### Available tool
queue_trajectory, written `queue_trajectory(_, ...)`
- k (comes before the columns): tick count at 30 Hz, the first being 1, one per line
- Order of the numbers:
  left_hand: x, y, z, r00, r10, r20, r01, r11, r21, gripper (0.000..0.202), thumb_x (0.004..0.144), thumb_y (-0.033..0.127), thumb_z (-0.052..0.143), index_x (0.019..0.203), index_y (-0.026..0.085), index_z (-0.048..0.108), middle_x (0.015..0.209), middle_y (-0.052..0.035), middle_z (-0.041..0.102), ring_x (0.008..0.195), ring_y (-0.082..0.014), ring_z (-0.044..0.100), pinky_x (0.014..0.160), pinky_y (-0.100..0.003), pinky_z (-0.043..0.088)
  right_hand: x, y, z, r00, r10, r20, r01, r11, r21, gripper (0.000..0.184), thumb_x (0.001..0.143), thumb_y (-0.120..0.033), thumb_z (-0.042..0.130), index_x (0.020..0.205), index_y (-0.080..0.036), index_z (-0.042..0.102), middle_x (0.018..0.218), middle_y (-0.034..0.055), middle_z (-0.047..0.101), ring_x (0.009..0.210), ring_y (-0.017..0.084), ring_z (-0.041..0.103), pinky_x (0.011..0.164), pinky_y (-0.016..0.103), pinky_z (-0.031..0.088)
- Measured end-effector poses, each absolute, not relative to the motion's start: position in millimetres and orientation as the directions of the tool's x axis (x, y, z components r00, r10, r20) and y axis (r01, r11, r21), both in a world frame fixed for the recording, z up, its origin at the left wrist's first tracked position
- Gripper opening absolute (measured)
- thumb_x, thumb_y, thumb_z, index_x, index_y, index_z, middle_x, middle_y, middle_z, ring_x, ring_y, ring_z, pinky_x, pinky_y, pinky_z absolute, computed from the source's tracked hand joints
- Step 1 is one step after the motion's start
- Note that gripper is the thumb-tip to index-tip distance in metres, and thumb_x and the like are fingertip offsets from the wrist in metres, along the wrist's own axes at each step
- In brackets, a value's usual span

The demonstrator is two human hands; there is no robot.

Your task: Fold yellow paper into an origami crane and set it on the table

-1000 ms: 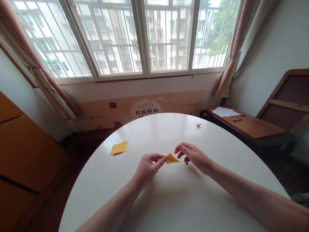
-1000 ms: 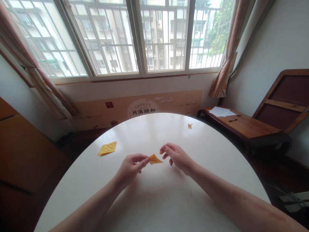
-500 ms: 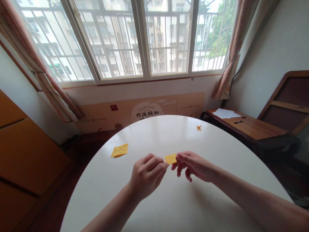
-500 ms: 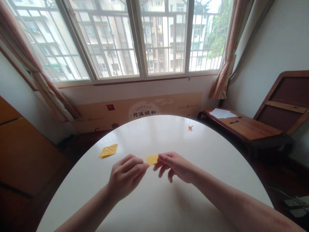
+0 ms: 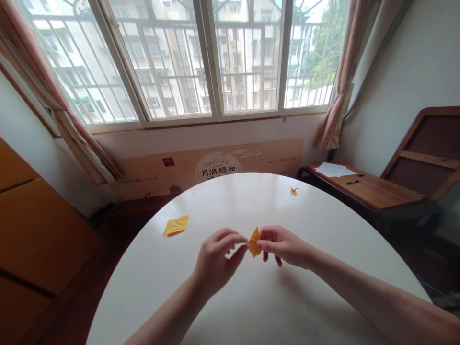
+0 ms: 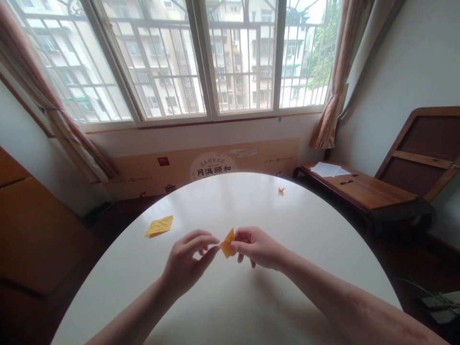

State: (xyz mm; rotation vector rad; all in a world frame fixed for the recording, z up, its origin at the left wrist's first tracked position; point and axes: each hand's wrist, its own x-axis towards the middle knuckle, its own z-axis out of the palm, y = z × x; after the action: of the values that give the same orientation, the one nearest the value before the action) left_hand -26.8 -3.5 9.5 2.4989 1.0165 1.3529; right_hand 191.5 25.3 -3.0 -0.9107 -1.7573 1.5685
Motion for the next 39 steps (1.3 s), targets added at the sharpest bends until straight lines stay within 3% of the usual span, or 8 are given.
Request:
queue_trajectory(3,-28,8,1,0.197,0.881,0.43,0.405,-0.472,0.783,0.024,0.086,0.032,0.064,0.106,0.017,0.063,0.092,-0.0078,0.07,0.071,-0.0149,0.063,0.052,-0.022,0.05,192,24,-5,-0.576,0.818,0.012,0.242,0.185,-0.953,0.016,0.087,-0.031,0.059,0.089,-0.016,0.065,0.074,0.0039,0.066,0.068,0.016,0.064,0.042,0.017,0.041)
queue_trajectory(5,-27,13,-4,0.244,0.946,0.215,0.306,-0.285,0.908,0.038,0.084,0.041,0.065,0.11,0.014,0.062,0.093,-0.0104,0.07,0.076,-0.0186,0.065,0.051,-0.023,0.05,191,23,-6,-0.578,0.814,0.052,0.284,0.261,-0.923,0.014,0.087,-0.028,0.059,0.084,-0.017,0.066,0.072,0.0033,0.066,0.066,0.015,0.062,0.048,0.019,0.042)
queue_trajectory(8,-23,13,-8,0.347,0.937,0.048,0.294,-0.157,0.943,0.038,0.079,0.044,0.068,0.101,0.012,0.069,0.088,-0.0102,0.072,0.07,-0.0179,0.063,0.05,-0.023,0.047,189,23,-10,-0.586,0.804,0.101,0.318,0.342,-0.884,0.015,0.086,-0.028,0.061,0.079,-0.016,0.068,0.07,0.003,0.068,0.063,0.014,0.06,0.054,0.022,0.042)
queue_trajectory(15,-14,7,-7,0.286,0.956,-0.066,0.328,-0.033,0.944,0.028,0.072,0.041,0.071,0.072,0.013,0.071,0.064,-0.002,0.065,0.053,-0.0114,0.052,0.048,-0.022,0.042,186,26,-23,-0.555,0.82,0.136,0.304,0.353,-0.885,0.015,0.085,-0.03,0.064,0.08,-0.017,0.07,0.073,0.0028,0.069,0.068,0.015,0.06,0.057,0.023,0.041)
queue_trajectory(26,-21,17,-11,0.214,0.976,0.05,0.276,-0.11,0.955,0.038,0.079,0.049,0.064,0.084,0.013,0.072,0.072,-0.0058,0.067,0.062,-0.0154,0.057,0.048,-0.022,0.044,175,30,-32,-0.471,0.876,0.104,0.073,0.156,-0.985,0.017,0.083,-0.032,0.064,0.077,-0.016,0.062,0.073,0.0009,0.062,0.061,0.013,0.06,0.058,0.024,0.05)
queue_trajectory(32,-40,37,-12,-0.142,0.969,0.204,0.311,-0.152,0.938,0.042,0.076,0.053,0.06,0.085,0.013,0.072,0.073,-0.006,0.066,0.06,-0.0159,0.058,0.044,-0.022,0.043,167,36,-38,-0.42,0.904,0.085,0.098,0.139,-0.985,0.009,0.078,-0.024,0.062,0.077,-0.016,0.062,0.067,-0.0018,0.06,0.054,0.01,0.057,0.052,0.021,0.047)
queue_trajectory(36,-45,43,-15,-0.354,0.925,0.137,0.241,-0.052,0.969,0.042,0.066,0.05,0.065,0.087,0.015,0.07,0.066,-0.0007,0.06,0.044,-0.0113,0.049,0.034,-0.021,0.036,165,36,-34,-0.403,0.912,0.073,0.123,0.133,-0.984,0.007,0.075,-0.023,0.062,0.073,-0.016,0.06,0.061,-0.0031,0.057,0.05,0.01,0.055,0.046,0.019,0.041)
queue_trajectory(39,-45,45,-17,-0.362,0.927,0.096,0.245,-0.005,0.969,0.043,0.059,0.048,0.066,0.087,0.015,0.07,0.059,0.0018,0.056,0.039,-0.0108,0.046,0.031,-0.02,0.033,164,37,-32,-0.359,0.93,0.081,0.16,0.147,-0.976,0.005,0.074,-0.021,0.062,0.073,-0.017,0.061,0.061,-0.003,0.058,0.051,0.011,0.054,0.046,0.02,0.038)
